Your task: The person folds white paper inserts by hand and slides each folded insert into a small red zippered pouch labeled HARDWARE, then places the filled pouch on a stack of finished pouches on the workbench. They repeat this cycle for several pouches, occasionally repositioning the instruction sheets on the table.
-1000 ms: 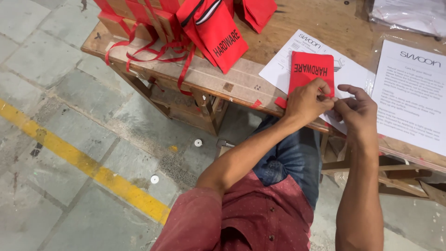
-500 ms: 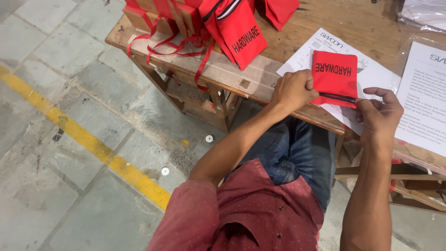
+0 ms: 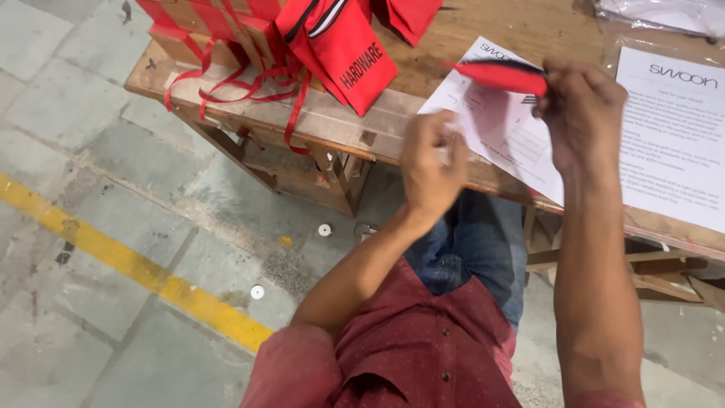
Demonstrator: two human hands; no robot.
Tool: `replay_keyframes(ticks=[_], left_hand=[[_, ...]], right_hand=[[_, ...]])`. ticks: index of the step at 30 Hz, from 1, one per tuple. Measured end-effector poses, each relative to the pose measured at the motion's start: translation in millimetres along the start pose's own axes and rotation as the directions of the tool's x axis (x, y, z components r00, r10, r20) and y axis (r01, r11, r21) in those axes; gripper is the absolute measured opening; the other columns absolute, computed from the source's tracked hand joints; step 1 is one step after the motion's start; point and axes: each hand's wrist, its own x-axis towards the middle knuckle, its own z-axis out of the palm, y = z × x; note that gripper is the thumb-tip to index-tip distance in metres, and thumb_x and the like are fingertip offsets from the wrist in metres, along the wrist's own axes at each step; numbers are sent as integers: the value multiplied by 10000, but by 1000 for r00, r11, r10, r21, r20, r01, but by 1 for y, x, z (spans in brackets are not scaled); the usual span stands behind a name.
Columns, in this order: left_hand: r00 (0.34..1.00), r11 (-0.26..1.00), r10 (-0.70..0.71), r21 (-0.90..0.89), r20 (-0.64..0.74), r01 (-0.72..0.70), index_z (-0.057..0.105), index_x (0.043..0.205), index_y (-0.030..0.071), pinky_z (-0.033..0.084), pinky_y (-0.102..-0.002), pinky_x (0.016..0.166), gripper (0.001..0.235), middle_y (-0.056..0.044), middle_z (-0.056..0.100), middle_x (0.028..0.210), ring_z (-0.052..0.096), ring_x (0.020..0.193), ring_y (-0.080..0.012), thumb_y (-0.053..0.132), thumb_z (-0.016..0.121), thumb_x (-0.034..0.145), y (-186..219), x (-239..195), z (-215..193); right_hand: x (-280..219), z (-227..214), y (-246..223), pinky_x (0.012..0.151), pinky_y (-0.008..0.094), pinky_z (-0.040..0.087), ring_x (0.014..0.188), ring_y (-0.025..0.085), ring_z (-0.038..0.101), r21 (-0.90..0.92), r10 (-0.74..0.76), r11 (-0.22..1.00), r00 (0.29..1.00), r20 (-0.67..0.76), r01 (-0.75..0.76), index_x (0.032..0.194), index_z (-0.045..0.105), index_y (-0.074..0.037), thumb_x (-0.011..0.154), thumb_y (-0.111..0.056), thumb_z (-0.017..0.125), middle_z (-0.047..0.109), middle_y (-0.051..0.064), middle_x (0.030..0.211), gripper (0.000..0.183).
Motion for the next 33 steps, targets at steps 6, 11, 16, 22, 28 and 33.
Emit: replay_keyframes(ticks=[6, 11, 16, 22, 28, 33], left_hand=[[964, 944, 260, 225, -58, -241, 367, 1389, -103, 487, -418, 940, 886, -319, 505, 1248, 546, 1122, -434, 223, 815, 698, 46, 32, 19], [981, 803, -189, -582, -44, 128, 425, 1452, 5, 457, -237, 783, 585, -77, 520, 1074, 517, 932, -157, 274, 633, 976, -3, 28, 47], [933, 744, -349, -579, 88, 333, 588, 1256, 32, 416, -191, 531, 252, 23, 599, 838, 511, 670, -37, 148, 524, 1042, -72, 22, 50], [994, 990, -52, -135, -100, 38, 567, 1283, 18, 575, -424, 915, 395, -172, 745, 1115, 729, 1012, -306, -49, 579, 893, -121, 97, -15], [957, 959, -51, 254, -286, 127, 348, 1512, -16, 431, -496, 1117, 699, -294, 553, 1384, 541, 1308, -460, -97, 596, 863, -112, 90, -40], [904, 971, 10, 220, -428, 94, 288, 1562, -14, 300, -519, 1246, 810, -290, 394, 1559, 379, 1475, -474, -143, 626, 838, -98, 78, -31]], right_hand=[[-13, 73, -18, 693, 311, 565, 723, 184, 640, 182, 36, 982, 998, 43, -43, 1174, 694, 96, 1050, 51, 606, 692, 134, 928, 159], [-46, 98, -16, 720, 298, 580, 765, 193, 670, 186, 84, 978, 996, 43, -91, 1227, 679, 99, 1058, 45, 639, 720, 172, 969, 182], [-54, 113, -13, 811, 325, 621, 886, 222, 733, 197, 184, 956, 968, 171, -217, 1231, 660, 82, 1033, 25, 621, 735, 186, 1056, 210], [-70, 80, -3, 813, 306, 592, 892, 215, 720, 88, 292, 942, 920, 261, -324, 1247, 637, 32, 1012, 3, 596, 731, 189, 1059, 240], [-75, 53, 27, 787, 298, 570, 862, 179, 689, 120, 337, 921, 914, 226, -370, 1203, 661, 26, 1027, -26, 604, 719, 134, 1009, 192], [-82, 49, 27, 780, 301, 568, 841, 167, 679, 90, 362, 918, 909, 207, -386, 1185, 666, 19, 1027, -30, 607, 715, 114, 977, 176]])
